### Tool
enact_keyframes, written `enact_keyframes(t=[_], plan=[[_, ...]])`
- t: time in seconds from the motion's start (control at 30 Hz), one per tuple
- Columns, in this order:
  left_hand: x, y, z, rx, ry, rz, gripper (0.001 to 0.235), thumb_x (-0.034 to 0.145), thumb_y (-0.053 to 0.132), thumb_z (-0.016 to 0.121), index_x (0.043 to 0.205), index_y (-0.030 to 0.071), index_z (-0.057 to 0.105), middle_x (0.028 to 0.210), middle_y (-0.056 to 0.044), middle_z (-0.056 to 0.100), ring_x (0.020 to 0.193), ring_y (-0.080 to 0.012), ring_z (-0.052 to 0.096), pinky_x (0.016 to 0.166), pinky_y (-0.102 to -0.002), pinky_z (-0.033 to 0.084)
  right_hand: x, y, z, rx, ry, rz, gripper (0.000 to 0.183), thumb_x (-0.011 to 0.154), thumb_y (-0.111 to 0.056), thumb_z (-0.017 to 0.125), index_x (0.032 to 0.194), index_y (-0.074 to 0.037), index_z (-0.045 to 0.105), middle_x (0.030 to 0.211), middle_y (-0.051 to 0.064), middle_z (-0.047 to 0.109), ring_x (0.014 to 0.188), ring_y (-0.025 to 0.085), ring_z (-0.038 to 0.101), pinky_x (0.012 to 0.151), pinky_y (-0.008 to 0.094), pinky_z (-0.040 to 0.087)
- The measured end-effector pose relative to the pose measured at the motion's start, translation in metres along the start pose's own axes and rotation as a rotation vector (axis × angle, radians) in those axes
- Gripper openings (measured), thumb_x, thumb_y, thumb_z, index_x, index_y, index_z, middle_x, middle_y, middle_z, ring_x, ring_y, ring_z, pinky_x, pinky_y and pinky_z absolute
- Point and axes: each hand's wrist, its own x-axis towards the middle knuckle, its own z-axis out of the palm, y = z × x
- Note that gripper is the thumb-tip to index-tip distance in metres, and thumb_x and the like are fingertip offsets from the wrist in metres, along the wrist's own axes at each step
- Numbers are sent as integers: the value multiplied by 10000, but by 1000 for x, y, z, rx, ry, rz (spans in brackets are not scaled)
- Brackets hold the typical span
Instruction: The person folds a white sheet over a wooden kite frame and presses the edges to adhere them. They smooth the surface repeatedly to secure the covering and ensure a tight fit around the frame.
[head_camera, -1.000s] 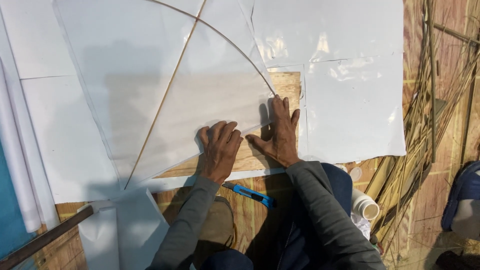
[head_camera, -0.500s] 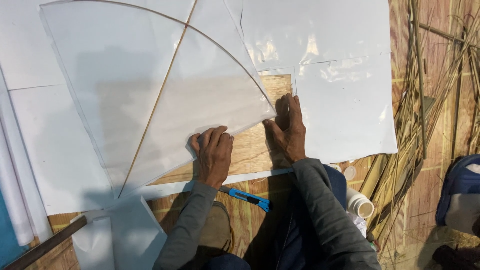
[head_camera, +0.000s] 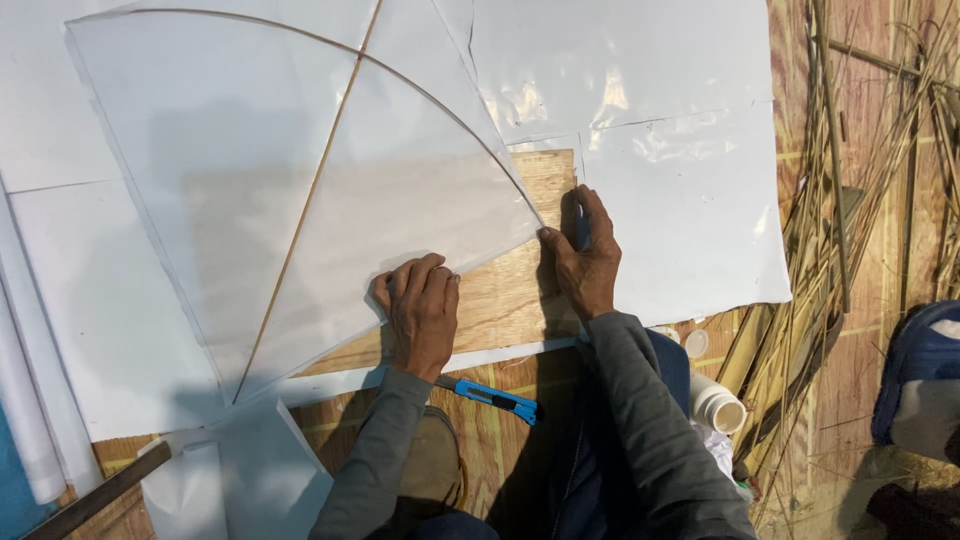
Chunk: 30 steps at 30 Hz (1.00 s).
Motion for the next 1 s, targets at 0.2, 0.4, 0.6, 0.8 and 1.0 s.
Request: enact_keyframes(t=[0.2, 0.4, 0.6, 0.8, 1.0], plan=[[8, 9, -14, -98, -6, -49, 150, 1091, 206, 635, 995, 90, 639, 1033, -80, 654, 1145, -257, 586, 1090, -520, 280, 9, -5, -2, 26, 46, 74, 956, 795, -300, 946, 1556, -119, 396, 1454, 149, 571, 1417, 388, 476, 1194, 506, 369], [1, -3, 6, -78, 73, -50, 170, 1055, 268, 668, 949, 135, 674, 968, -48, 665, 1096, -212, 587, 1046, -472, 284, 16, -14, -8, 27, 17, 127, 1069, 742, -279, 965, 1593, -128, 336, 1413, 146, 604, 1379, 377, 518, 1160, 489, 388], [-2, -9, 10, -71, 53, -27, 170, 1056, 293, 649, 981, 146, 690, 1039, 2, 680, 1123, -179, 563, 1052, -446, 286, 23, -22, 5, -50, 60, 53, 726, 1029, -45, 653, 1628, -94, 245, 1480, 245, 528, 1404, 481, 462, 1176, 673, 330], [1, -12, 4, -58, -4, -15, 205, 1071, 323, 630, 1046, 141, 722, 1026, -16, 692, 1110, -230, 586, 1006, -455, 295, 51, -22, 70, -323, -134, -343, 621, 1144, -440, 365, 1665, -129, 235, 1704, 144, 285, 1588, 370, 142, 1259, 594, -18], [9, 13, -36, -290, -82, -134, 208, 1087, 216, 608, 1203, 57, 677, 1167, -201, 645, 1169, -392, 531, 1097, -603, 281, 49, -39, 76, -626, -255, -289, 637, 1115, -553, 231, 1682, -272, 154, 1749, 70, 154, 1607, 315, 69, 1246, 632, -65]])
